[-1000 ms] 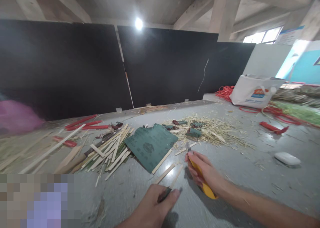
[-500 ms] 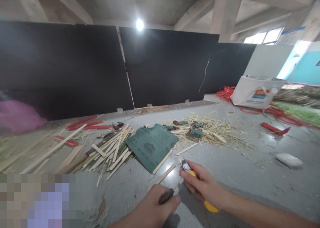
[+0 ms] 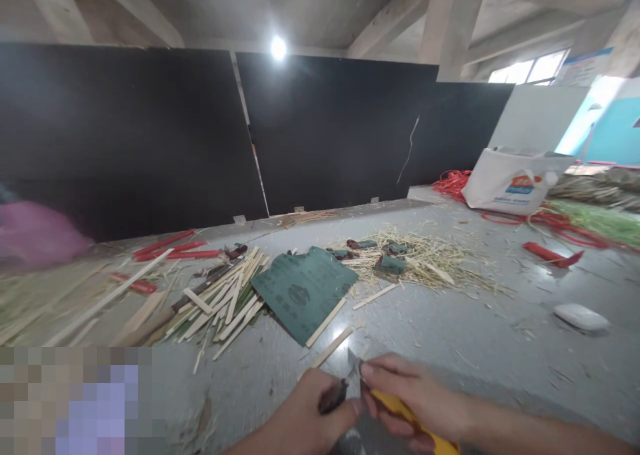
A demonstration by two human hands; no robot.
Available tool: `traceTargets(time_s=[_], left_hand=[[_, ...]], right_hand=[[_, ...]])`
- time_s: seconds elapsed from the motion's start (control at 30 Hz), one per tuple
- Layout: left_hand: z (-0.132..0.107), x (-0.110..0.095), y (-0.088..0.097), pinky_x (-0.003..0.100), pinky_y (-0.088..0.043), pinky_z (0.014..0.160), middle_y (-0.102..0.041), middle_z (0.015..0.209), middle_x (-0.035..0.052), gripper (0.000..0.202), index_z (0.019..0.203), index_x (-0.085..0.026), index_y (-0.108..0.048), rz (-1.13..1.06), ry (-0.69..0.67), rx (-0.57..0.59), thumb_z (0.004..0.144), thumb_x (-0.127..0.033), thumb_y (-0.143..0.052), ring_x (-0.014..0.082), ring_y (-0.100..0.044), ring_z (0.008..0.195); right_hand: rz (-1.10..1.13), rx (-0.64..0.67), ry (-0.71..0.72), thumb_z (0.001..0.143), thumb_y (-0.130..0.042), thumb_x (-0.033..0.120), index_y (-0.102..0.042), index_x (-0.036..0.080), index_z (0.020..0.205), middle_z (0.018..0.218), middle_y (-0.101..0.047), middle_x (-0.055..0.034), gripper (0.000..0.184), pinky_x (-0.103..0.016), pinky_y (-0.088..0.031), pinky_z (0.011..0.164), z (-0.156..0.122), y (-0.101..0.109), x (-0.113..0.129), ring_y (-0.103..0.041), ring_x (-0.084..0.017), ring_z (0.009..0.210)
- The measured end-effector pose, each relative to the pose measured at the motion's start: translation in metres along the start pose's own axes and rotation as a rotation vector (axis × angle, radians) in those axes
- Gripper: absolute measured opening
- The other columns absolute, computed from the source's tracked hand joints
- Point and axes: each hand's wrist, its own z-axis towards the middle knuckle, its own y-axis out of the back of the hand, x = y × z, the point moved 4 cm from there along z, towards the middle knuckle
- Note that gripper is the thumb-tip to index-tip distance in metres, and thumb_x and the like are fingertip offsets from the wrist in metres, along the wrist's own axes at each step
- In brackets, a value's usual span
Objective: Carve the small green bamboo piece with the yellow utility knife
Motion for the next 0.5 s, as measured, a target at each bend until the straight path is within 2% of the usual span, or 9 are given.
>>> traceTargets(time_s=[0.03, 0.1, 0.3, 0.4, 0.5], left_hand=[[-0.001, -0.005, -0.001, 0.03, -0.026, 0.064, -0.034, 0.066, -0.0064, 0.036, 0.067, -0.024, -0.045, 0.02, -0.027, 0.048, 0.076, -0.055, -0.062, 0.0146, -0.032, 0.068], [-0.003, -0.012, -0.002, 0.03, -0.025, 0.062, -0.035, 0.066, -0.0065, 0.035, 0.067, -0.024, -0.045, 0.056, -0.05, 0.072, 0.076, -0.054, -0.062, 0.0141, -0.033, 0.067], [-0.005, -0.008, 0.0, 0.03, -0.024, 0.061, -0.032, 0.065, -0.0066, 0.055, 0.065, -0.025, -0.04, 0.078, -0.016, 0.029, 0.071, -0.072, -0.067, 0.0136, -0.031, 0.066], [-0.002, 0.0, 0.0, 0.03, -0.025, 0.062, -0.032, 0.067, -0.0062, 0.063, 0.065, -0.025, -0.04, 0.09, 0.013, -0.006, 0.067, -0.084, -0.062, 0.0144, -0.031, 0.068], [0.0, 0.005, 0.002, 0.031, -0.028, 0.066, -0.035, 0.071, -0.0051, 0.069, 0.067, -0.025, -0.041, 0.083, 0.034, -0.089, 0.064, -0.092, -0.057, 0.016, -0.034, 0.072]], right_hand=[[-0.003, 0.033, -0.024, 0.083, -0.056, 0.081, -0.059, 0.02, 0.083, 0.045, -0.043, 0.01, 0.061, -0.019, -0.023, 0.031, -0.001, -0.003, -0.002, -0.03, -0.005, 0.029], [-0.007, 0.068, -0.054, 0.082, -0.059, 0.08, -0.059, 0.02, 0.079, 0.044, -0.042, 0.0099, 0.06, -0.019, -0.023, 0.033, -0.002, -0.007, -0.003, -0.031, -0.005, 0.03], [0.022, 0.111, -0.164, 0.08, -0.063, 0.076, -0.055, 0.021, 0.074, 0.043, -0.041, 0.0088, 0.056, -0.018, -0.017, 0.034, -0.004, -0.004, -0.004, -0.032, -0.005, 0.031], [0.049, 0.12, -0.173, 0.083, -0.062, 0.073, -0.054, 0.021, 0.076, 0.043, -0.039, 0.0089, 0.053, -0.019, -0.016, 0.035, -0.006, -0.005, -0.002, -0.03, -0.004, 0.031], [0.061, 0.068, -0.144, 0.082, -0.064, 0.075, -0.053, 0.021, 0.079, 0.046, -0.04, 0.0094, 0.055, -0.019, -0.018, 0.035, -0.006, -0.009, 0.001, -0.031, -0.004, 0.032]])
